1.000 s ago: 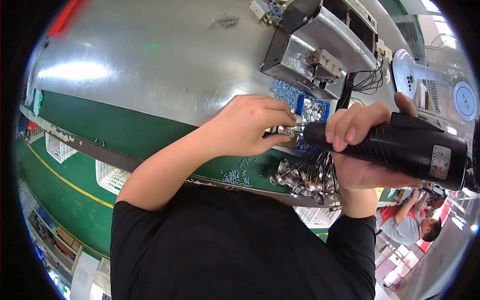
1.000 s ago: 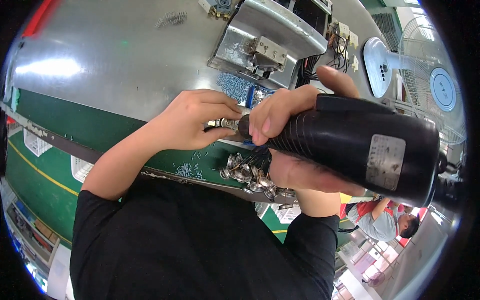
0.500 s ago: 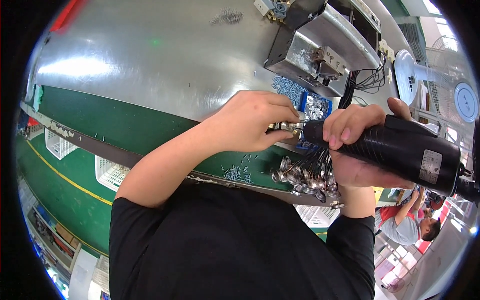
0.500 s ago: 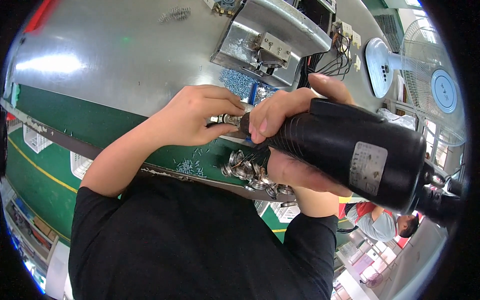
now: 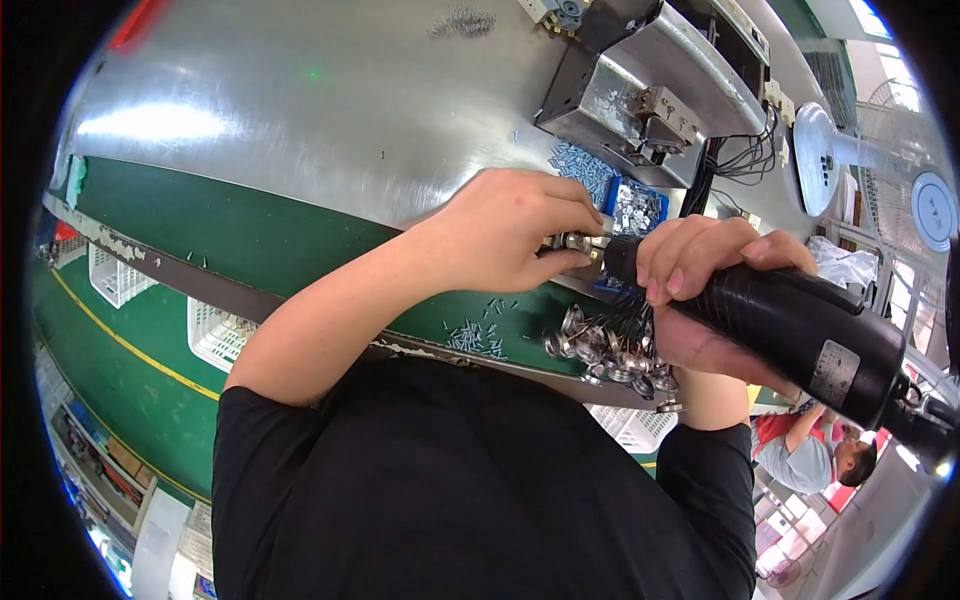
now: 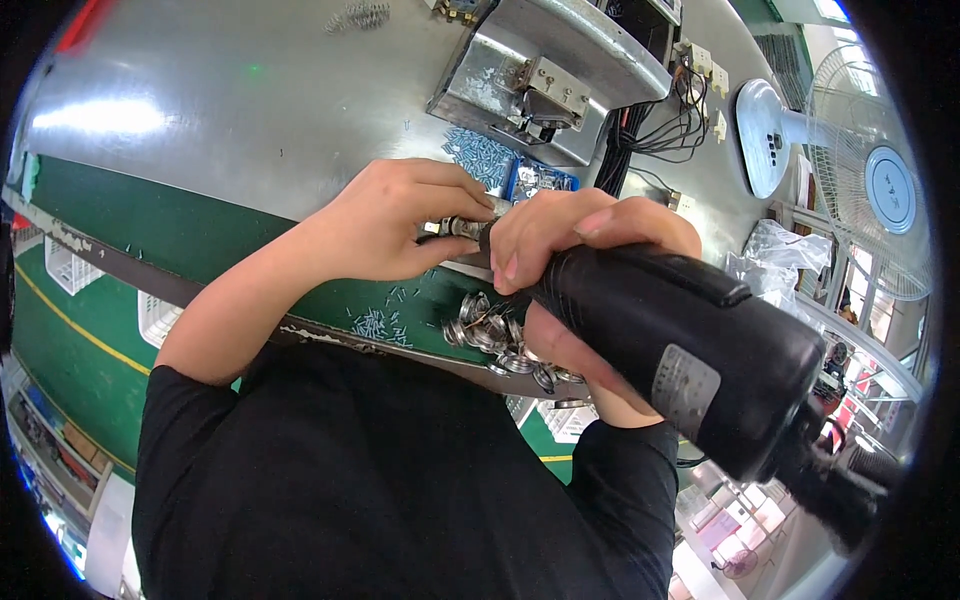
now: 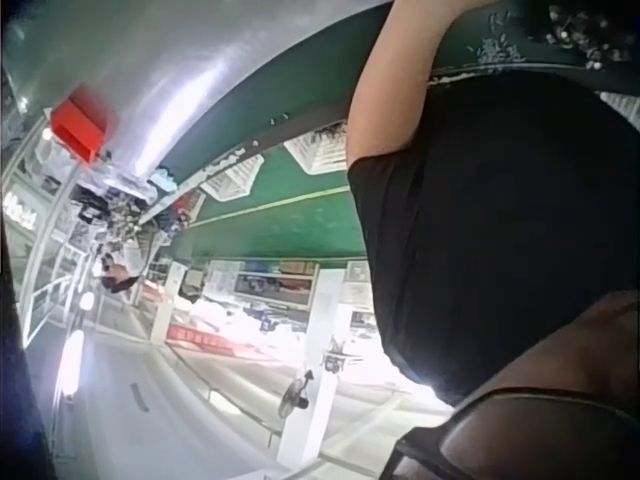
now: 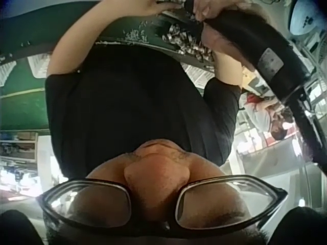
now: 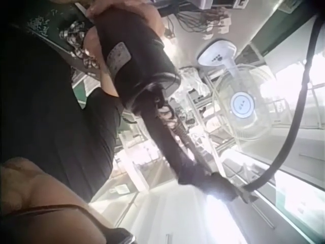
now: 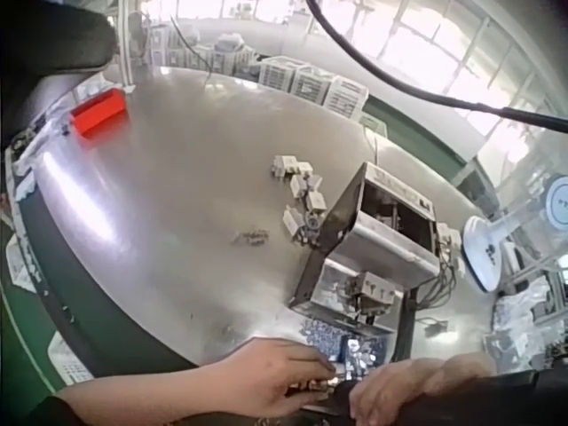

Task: Assemble electrical components by mounting circular units onto a base and securing them with a power screwdriver.

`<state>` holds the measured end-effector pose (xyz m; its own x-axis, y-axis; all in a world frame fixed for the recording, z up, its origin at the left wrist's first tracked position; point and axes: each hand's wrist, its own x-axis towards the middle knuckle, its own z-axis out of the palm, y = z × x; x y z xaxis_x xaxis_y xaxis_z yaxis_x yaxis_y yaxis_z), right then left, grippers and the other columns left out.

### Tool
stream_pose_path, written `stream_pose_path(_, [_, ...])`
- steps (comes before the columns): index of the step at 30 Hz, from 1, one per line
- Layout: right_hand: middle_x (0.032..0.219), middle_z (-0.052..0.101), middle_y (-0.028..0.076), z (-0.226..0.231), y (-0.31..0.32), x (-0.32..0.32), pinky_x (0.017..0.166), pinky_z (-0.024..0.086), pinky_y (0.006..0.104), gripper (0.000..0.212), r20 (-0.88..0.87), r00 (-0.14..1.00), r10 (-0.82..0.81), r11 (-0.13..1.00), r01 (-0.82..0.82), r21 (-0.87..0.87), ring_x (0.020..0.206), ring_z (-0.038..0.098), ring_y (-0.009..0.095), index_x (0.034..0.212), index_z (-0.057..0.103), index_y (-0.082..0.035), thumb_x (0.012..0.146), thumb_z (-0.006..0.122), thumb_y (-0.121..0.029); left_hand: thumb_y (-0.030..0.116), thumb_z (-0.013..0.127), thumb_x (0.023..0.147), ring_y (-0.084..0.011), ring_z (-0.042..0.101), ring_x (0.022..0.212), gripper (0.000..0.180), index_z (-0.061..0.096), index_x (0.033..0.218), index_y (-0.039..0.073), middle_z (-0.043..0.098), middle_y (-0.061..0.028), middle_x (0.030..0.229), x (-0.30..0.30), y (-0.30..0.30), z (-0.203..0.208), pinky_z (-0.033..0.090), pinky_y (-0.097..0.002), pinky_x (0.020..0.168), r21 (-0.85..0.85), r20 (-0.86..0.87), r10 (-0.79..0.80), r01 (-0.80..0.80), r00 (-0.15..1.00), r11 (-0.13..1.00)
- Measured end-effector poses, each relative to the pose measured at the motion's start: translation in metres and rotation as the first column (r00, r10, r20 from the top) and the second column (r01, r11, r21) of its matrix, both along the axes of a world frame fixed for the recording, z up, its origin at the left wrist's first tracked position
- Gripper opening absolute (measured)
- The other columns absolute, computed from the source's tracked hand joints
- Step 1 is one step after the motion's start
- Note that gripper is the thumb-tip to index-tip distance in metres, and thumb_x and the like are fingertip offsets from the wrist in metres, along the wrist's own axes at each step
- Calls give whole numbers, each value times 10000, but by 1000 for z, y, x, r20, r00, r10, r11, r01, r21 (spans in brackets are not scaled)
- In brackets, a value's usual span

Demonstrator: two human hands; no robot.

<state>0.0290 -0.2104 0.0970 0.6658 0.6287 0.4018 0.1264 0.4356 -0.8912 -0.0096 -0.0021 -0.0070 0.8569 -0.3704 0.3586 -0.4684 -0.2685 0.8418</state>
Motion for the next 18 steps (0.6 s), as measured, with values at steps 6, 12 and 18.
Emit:
stream_pose_path(6, [853,642,166,-1,2,-8,780,522,489,688,40,998,-52,998,53,-23,782,636,291,1383,462,-79,864,862,-289,101,840,791,-319,741,988,285,770,1059,35,764,-105,1089,1,-1,4,600,-406,841,-8,-16,-29,29,999,1000])
stream_pose_path(12, [785,572,67,16,3,7,563,484,373,1159,-22,988,-155,981,157,112,608,567,194,1590,372,-92,828,542,-948,101,829,803,-312,744,992,287,774,1078,41,769,-101,1103,0,-2,4,600,-406,843,4,1,-27,27,1000,1000])
stream_pose_path(18, [781,556,69,-11,-26,4,579,488,365,1183,-64,959,-275,962,275,-10,616,563,186,1569,366,-88,809,495,-984,106,824,820,-322,743,1007,286,771,1093,43,769,-104,1133,0,-1,1,600,-415,864,-22,7,-42,42,999,999])
